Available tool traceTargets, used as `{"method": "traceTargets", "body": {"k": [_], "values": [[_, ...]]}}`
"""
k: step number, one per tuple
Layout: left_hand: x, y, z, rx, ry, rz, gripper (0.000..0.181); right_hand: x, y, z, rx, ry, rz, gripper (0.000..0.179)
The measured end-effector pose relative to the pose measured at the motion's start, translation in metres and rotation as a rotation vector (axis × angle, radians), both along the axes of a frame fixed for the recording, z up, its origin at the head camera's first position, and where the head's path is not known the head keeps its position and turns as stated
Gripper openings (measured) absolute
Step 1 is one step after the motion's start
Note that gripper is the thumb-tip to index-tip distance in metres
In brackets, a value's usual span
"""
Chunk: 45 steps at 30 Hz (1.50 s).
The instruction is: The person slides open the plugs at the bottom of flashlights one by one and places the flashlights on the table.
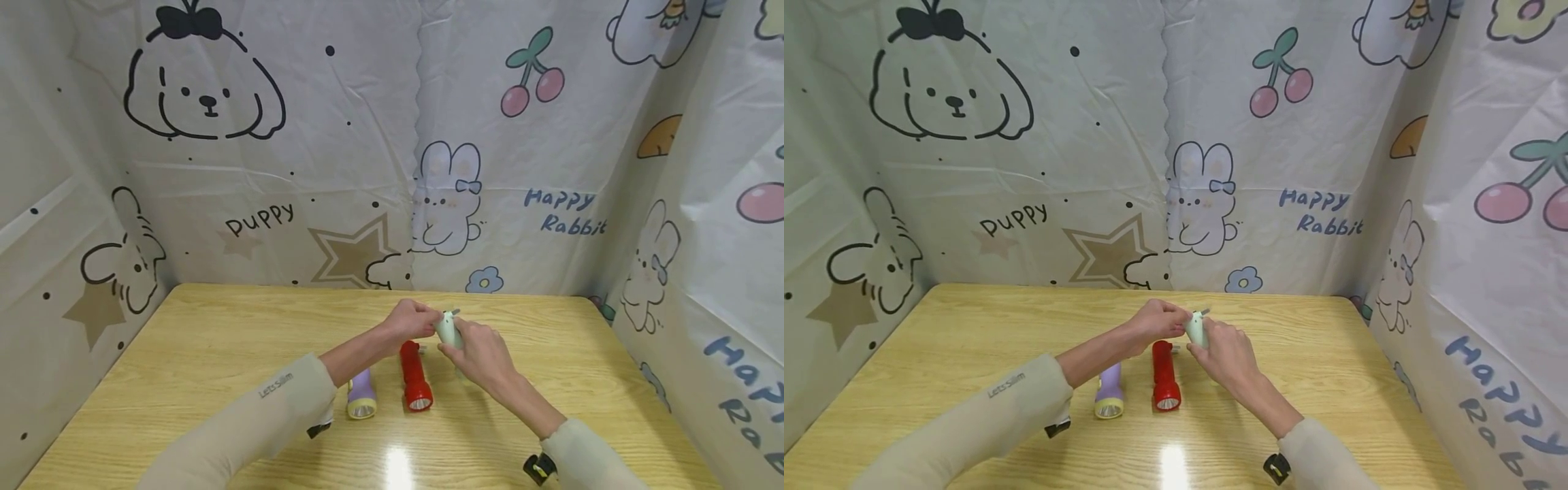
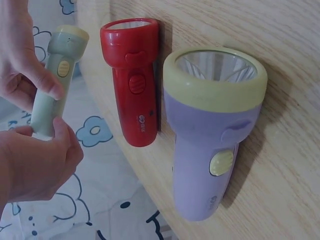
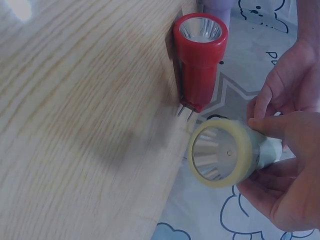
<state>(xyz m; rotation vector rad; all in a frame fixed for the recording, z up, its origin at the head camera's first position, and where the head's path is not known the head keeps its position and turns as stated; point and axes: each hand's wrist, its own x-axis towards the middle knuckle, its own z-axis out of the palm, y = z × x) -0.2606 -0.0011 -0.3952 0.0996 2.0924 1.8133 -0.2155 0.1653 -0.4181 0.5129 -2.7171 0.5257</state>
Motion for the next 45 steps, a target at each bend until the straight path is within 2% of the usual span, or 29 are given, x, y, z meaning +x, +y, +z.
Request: {"method": "traceTargets", "body": {"k": [4,13,26,34,45], "values": [[-0.001,0.001,-0.002,-0.026,-0.002,-0.027,0.023,-0.001,0.001,-0.001,-0.002,-0.022,-0.007,0.031],[-0.003,0.006,-0.007,-0.045,-0.009,-0.044,0.023,-0.001,0.003,-0.005,-0.016,-0.078,-0.035,0.029],[-0.006,0.011,-0.008,-0.066,-0.011,-0.072,0.022,-0.002,0.004,-0.007,-0.010,-0.117,-0.067,0.030],[-0.008,0.012,-0.012,-0.132,0.004,-0.093,0.021,-0.003,0.004,-0.008,-0.017,-0.174,-0.084,0.029],[-0.009,0.014,-0.015,-0.203,0.034,-0.081,0.018,-0.006,0.003,-0.012,-0.015,-0.187,-0.097,0.032]]}}
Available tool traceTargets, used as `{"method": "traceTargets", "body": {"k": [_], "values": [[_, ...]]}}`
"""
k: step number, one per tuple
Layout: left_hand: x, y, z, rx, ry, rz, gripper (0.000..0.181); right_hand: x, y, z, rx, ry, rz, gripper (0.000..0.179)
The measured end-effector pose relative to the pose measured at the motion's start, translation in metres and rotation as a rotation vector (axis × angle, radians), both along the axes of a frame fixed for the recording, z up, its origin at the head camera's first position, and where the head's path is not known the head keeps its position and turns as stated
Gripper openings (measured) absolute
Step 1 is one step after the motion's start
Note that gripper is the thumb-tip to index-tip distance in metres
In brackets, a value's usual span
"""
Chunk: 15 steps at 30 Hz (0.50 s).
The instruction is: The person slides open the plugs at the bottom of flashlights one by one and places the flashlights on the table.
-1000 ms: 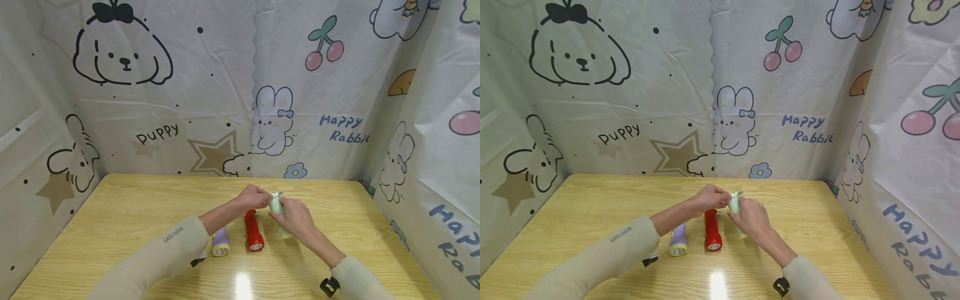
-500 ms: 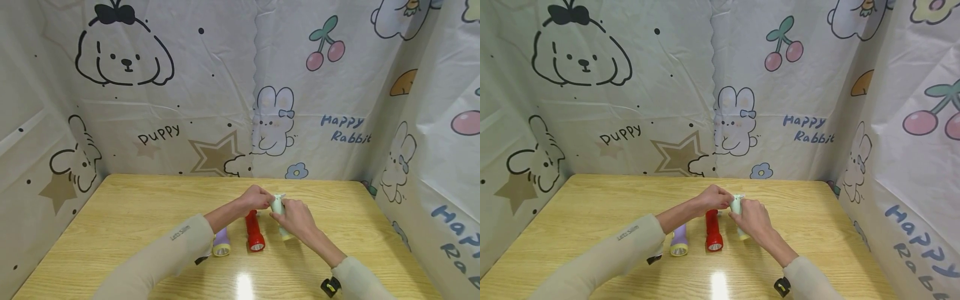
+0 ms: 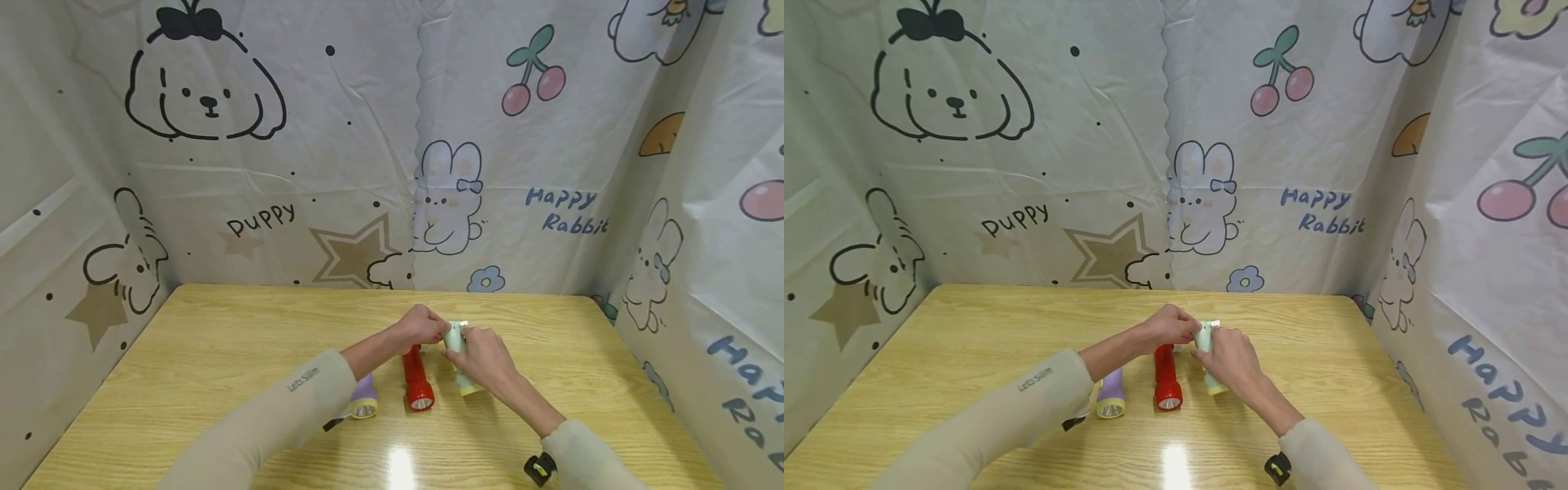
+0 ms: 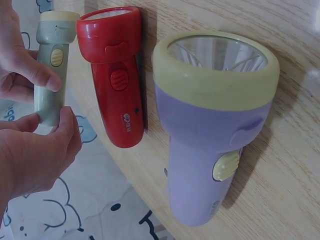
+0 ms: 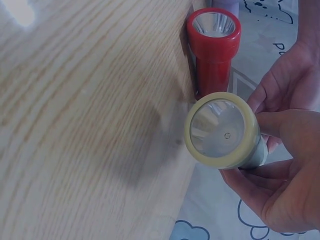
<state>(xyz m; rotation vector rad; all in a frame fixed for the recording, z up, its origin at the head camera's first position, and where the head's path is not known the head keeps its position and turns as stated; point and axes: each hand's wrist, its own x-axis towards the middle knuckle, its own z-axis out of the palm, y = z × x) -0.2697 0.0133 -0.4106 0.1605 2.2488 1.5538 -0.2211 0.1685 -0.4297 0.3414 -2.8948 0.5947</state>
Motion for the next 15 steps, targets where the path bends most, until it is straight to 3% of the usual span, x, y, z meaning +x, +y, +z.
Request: {"method": "traceTargets", "body": {"k": [15], "values": [[-0.0002,0.0097,-0.0015,-0.087,0.014,0.019,0.018,-0.0026,0.0031,-0.0045,-0.024,-0.023,-0.016,0.030]]}}
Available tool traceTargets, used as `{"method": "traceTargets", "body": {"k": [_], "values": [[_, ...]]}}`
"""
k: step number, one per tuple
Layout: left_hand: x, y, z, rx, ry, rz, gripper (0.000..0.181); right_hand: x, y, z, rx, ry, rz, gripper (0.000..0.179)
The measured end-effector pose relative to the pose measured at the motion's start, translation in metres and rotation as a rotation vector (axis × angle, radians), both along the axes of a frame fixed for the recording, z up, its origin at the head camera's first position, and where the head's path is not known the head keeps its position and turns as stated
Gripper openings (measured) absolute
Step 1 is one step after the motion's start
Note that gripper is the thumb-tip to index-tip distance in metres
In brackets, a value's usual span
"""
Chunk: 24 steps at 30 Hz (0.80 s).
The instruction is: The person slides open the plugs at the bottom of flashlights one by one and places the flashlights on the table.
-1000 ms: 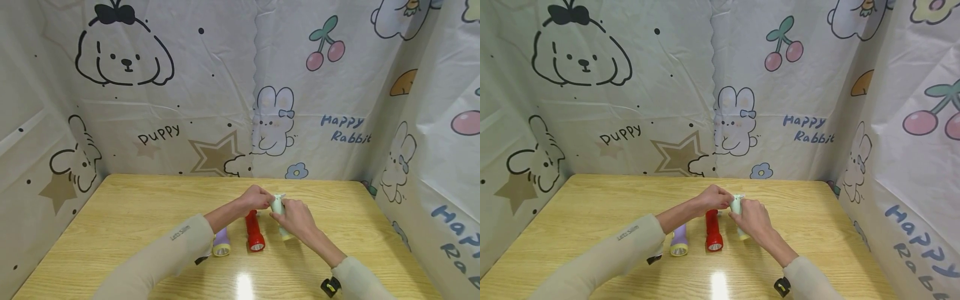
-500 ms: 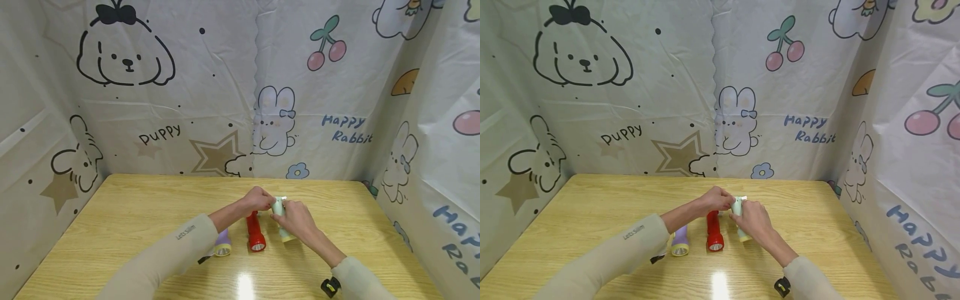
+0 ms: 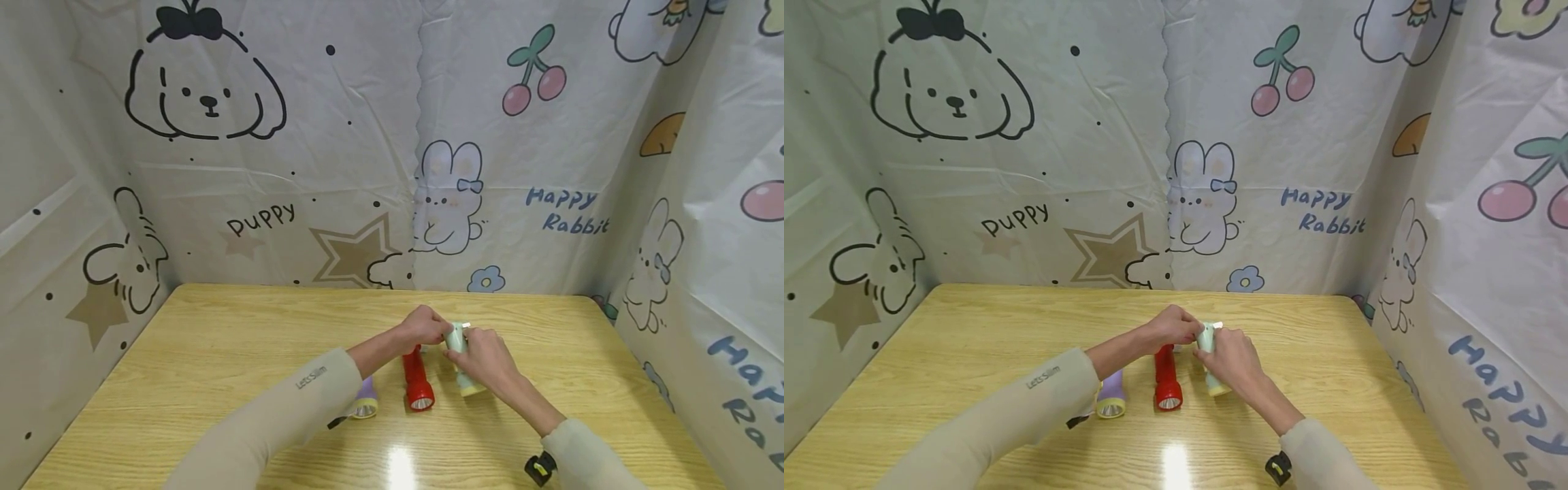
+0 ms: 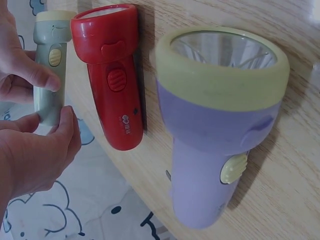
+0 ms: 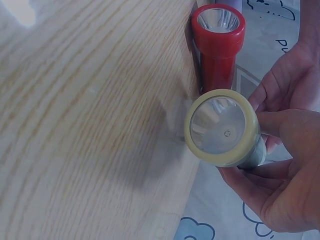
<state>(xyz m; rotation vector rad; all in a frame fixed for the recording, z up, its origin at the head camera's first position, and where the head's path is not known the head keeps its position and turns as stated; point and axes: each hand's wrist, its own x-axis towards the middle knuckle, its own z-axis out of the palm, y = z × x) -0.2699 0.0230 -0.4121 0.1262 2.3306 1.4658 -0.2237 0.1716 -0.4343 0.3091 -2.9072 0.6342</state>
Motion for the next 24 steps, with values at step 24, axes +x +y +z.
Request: {"method": "traceTargets", "body": {"k": [24], "values": [[-0.002,0.012,-0.007,-0.043,0.077,-0.012,0.020,0.000,0.006,-0.004,-0.009,-0.038,-0.013,0.028]]}}
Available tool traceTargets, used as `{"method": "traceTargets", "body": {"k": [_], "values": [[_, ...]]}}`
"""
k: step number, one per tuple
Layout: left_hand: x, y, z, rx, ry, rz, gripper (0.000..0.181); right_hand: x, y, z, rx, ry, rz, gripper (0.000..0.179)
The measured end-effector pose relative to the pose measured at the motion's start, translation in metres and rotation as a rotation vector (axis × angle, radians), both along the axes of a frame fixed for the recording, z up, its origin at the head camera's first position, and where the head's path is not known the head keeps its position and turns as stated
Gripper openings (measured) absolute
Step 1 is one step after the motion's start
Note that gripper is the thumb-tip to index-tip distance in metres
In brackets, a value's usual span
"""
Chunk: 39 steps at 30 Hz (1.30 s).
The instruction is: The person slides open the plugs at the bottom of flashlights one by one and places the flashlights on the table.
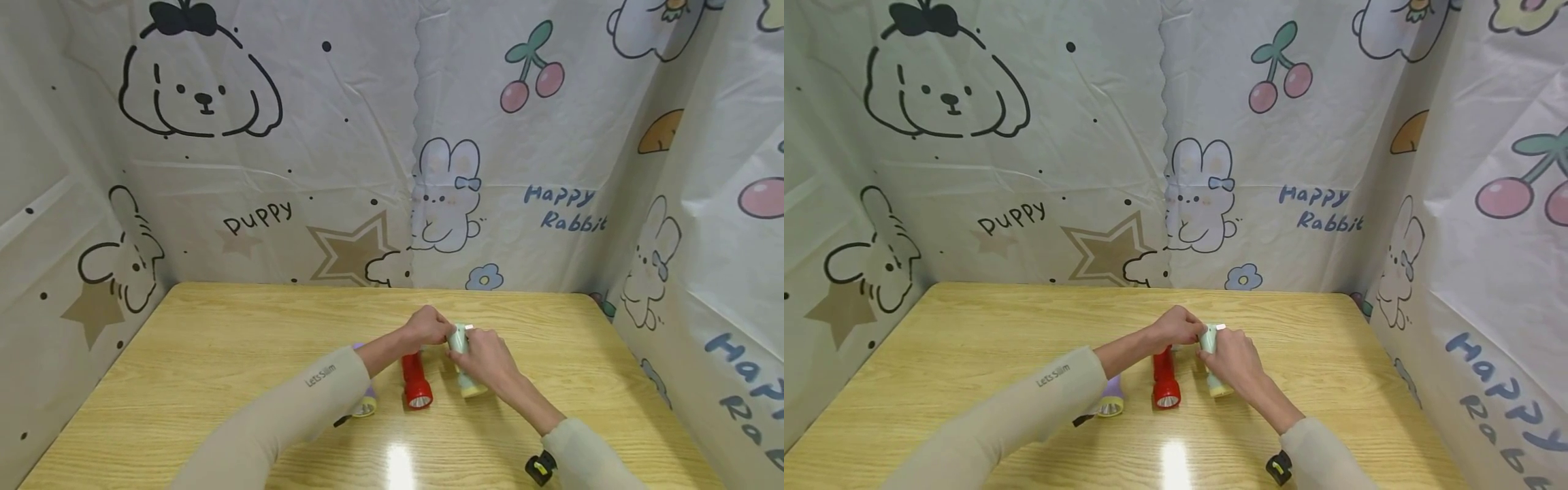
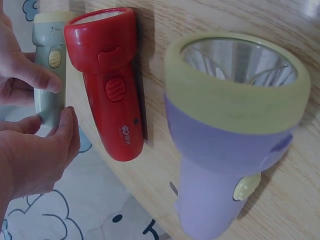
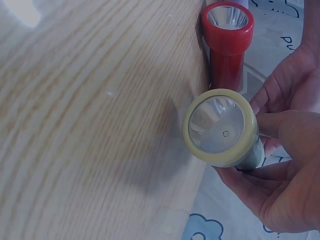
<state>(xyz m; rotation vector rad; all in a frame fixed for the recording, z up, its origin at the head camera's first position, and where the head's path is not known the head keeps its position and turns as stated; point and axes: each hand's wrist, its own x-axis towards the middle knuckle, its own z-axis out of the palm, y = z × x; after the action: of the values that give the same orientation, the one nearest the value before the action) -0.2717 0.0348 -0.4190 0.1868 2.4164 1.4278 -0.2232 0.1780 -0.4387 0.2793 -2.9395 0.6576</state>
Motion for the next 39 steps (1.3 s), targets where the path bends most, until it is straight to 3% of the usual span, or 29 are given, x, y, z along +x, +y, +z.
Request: {"method": "traceTargets", "body": {"k": [18,27,33,39], "values": [[-0.001,0.008,-0.003,-0.087,0.039,-0.003,0.029,-0.002,0.004,-0.005,-0.048,-0.025,-0.010,0.026],[-0.004,0.010,-0.005,-0.112,0.073,-0.039,0.053,-0.003,0.005,-0.007,-0.068,-0.037,-0.015,0.028],[-0.003,0.012,-0.003,-0.141,0.101,-0.050,0.054,-0.004,0.007,-0.008,-0.075,-0.054,-0.014,0.028],[-0.004,0.014,-0.004,-0.159,0.084,-0.033,0.055,-0.006,0.008,-0.009,-0.073,-0.071,-0.025,0.027]]}}
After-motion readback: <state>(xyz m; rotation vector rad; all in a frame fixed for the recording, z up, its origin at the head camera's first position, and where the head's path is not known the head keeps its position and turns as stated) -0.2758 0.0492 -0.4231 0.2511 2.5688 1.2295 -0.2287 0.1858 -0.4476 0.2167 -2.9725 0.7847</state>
